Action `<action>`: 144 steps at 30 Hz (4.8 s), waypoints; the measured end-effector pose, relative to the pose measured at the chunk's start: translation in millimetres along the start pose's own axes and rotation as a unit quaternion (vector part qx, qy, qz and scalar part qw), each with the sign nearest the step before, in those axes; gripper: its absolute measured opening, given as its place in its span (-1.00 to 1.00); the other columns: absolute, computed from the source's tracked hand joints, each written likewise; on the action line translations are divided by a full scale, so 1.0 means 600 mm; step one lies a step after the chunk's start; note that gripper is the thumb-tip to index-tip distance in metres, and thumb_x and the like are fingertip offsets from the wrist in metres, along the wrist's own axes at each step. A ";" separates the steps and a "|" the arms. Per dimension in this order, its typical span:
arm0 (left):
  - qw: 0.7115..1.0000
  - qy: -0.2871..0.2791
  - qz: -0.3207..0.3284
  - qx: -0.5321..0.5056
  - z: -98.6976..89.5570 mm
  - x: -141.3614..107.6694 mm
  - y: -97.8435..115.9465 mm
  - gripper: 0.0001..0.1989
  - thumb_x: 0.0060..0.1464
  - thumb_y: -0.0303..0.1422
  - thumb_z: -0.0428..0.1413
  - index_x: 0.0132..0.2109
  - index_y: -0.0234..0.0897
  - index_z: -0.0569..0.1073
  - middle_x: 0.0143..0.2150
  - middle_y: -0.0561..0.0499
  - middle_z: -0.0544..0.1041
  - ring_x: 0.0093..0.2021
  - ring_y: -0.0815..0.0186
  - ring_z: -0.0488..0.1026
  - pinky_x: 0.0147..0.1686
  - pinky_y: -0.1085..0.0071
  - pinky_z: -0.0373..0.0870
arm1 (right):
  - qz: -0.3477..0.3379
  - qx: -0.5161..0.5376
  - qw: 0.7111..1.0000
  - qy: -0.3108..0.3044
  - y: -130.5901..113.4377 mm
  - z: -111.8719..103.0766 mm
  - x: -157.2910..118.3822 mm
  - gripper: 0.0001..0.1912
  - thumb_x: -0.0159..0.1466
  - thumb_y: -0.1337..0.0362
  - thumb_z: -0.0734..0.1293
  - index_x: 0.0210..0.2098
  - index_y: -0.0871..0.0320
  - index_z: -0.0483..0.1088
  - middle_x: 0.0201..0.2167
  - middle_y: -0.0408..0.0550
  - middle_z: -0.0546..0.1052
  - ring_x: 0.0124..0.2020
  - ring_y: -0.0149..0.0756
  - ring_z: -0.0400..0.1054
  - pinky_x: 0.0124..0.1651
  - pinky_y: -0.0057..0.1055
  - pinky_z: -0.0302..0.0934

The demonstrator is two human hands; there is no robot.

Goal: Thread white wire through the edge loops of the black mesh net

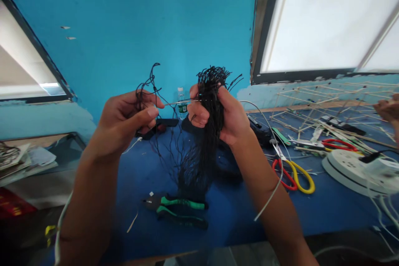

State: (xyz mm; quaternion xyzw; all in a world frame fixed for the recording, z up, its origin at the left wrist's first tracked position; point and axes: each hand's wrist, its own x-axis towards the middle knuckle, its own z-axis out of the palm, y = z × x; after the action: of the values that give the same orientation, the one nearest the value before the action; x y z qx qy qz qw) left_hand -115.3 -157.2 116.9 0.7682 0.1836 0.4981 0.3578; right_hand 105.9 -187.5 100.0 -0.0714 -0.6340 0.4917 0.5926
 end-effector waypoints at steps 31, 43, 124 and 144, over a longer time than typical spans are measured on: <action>0.990 -0.032 0.087 0.105 0.004 0.004 -0.005 -0.90 0.17 -0.37 0.28 -0.28 -0.27 0.53 -0.54 0.12 0.48 -0.63 0.51 0.36 -0.67 0.60 0.24 | 0.206 -0.016 0.978 -0.038 -0.006 0.000 -0.003 -0.28 0.39 -0.28 0.05 -0.10 0.23 0.48 -0.40 0.04 0.54 -0.54 -0.33 0.32 -0.52 -0.37 0.21; 0.991 -0.012 0.085 0.101 0.011 0.007 -0.008 -0.85 0.16 -0.33 0.30 -0.30 -0.29 0.51 -0.56 0.13 0.46 -0.66 0.53 0.33 -0.71 0.62 0.19 | 0.207 -0.023 0.978 -0.036 -0.005 0.001 -0.002 -0.28 0.38 -0.26 0.01 0.04 0.21 0.42 -0.31 0.09 0.58 -0.59 -0.36 0.24 -0.58 -0.36 0.15; 0.989 0.016 0.136 -0.047 0.005 0.009 -0.017 -0.73 0.07 -0.40 0.37 -0.06 -0.10 0.62 -0.25 0.07 0.64 -0.36 0.41 0.59 -0.37 0.52 0.59 | 0.144 0.061 0.986 0.065 0.010 0.009 0.003 -0.40 0.46 -0.22 0.05 -0.22 0.14 0.42 -0.67 -0.32 0.06 -0.68 -0.48 -0.02 -0.57 -0.50 0.14; 0.995 -0.031 0.069 0.067 0.019 0.003 -0.010 -0.74 0.15 -0.24 0.30 -0.14 -0.25 0.43 -0.37 0.05 0.52 -0.44 0.41 0.49 -0.46 0.53 0.44 | 0.195 0.003 0.979 0.059 0.023 0.015 0.007 -0.38 0.34 -0.34 0.16 -0.21 0.12 0.40 -0.67 -0.28 0.24 -0.69 -0.47 0.11 -0.59 -0.50 0.12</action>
State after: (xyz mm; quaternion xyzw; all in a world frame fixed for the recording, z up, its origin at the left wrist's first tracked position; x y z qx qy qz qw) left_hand -104.0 -156.3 110.9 0.8164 0.1517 0.4841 0.2759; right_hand 90.8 -182.6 94.6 -0.2206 -0.5700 0.5944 0.5225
